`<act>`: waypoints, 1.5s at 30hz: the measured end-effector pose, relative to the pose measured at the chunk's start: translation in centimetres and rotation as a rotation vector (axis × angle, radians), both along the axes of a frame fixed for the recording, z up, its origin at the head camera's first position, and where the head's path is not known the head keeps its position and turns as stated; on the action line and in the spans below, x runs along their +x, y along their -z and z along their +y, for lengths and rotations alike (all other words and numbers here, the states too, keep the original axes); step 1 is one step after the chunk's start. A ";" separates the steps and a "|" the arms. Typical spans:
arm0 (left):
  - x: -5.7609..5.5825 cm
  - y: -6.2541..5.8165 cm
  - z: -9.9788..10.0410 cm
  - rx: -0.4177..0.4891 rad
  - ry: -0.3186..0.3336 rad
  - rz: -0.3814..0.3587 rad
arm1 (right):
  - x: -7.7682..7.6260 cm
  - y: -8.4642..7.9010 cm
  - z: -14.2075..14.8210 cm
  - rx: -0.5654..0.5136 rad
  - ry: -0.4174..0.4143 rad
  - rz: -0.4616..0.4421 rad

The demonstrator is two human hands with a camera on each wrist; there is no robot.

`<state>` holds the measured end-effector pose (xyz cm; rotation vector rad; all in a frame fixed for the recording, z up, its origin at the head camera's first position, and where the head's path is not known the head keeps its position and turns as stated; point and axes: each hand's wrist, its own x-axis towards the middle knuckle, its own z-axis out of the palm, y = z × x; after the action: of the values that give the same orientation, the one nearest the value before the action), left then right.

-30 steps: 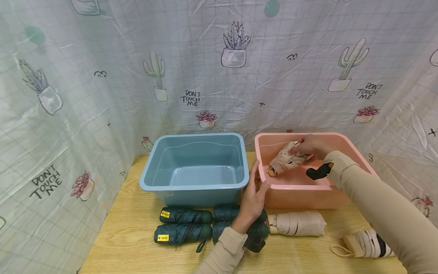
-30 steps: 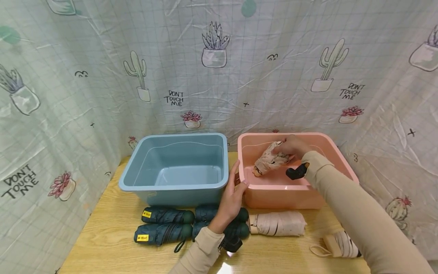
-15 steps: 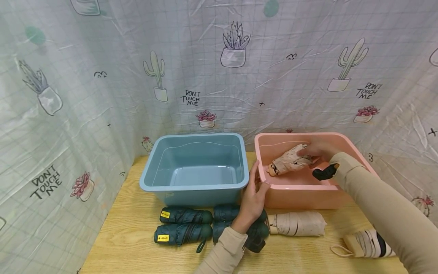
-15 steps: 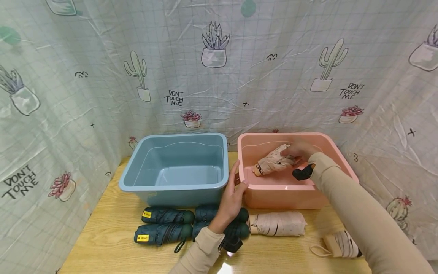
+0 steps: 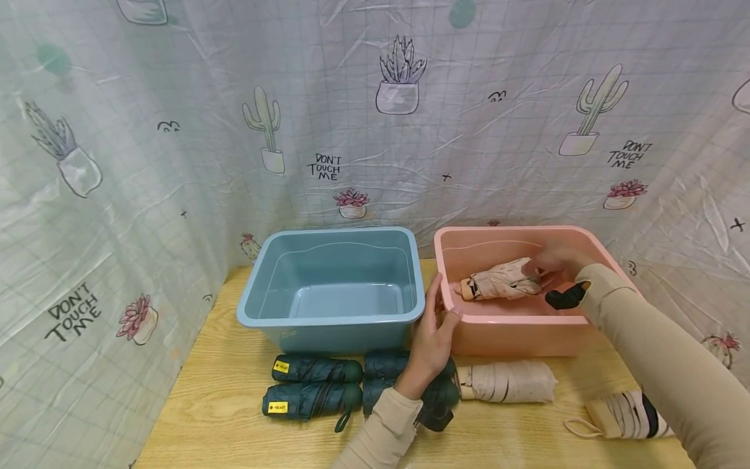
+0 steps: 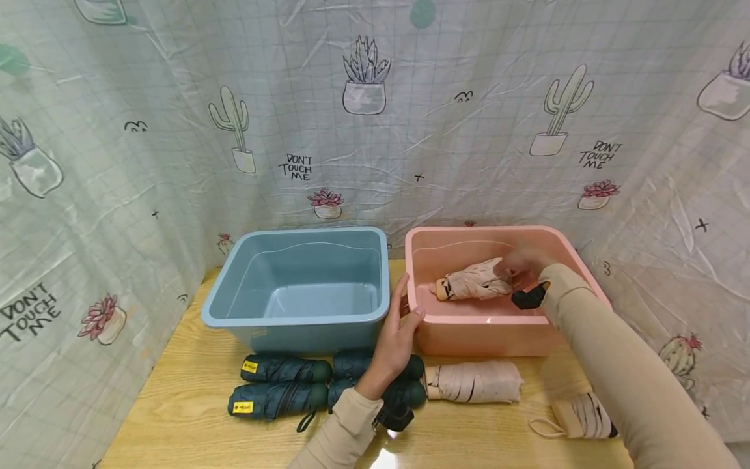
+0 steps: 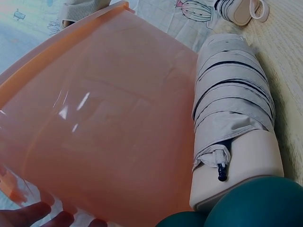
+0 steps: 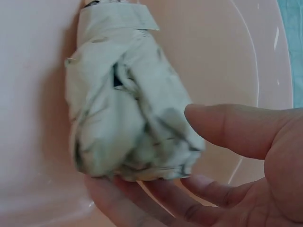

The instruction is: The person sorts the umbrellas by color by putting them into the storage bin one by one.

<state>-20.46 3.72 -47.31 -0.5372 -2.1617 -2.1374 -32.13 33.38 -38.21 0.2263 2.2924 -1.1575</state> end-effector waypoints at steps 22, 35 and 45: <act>0.0 0.0 0.0 0.002 -0.003 0.000 | 3.3 -4.8 -0.4 0.049 -0.140 0.256; 0.0 0.1 0.2 0.016 0.002 0.006 | 9.7 -5.5 3.5 -0.096 -0.160 0.567; -0.1 0.2 0.2 0.017 -0.005 0.023 | 15.8 -3.4 4.9 -0.253 -0.051 0.759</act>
<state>-20.54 3.93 -47.51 -0.5523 -2.1289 -2.1344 -16.30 38.28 -34.84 -0.4416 2.6998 -1.6954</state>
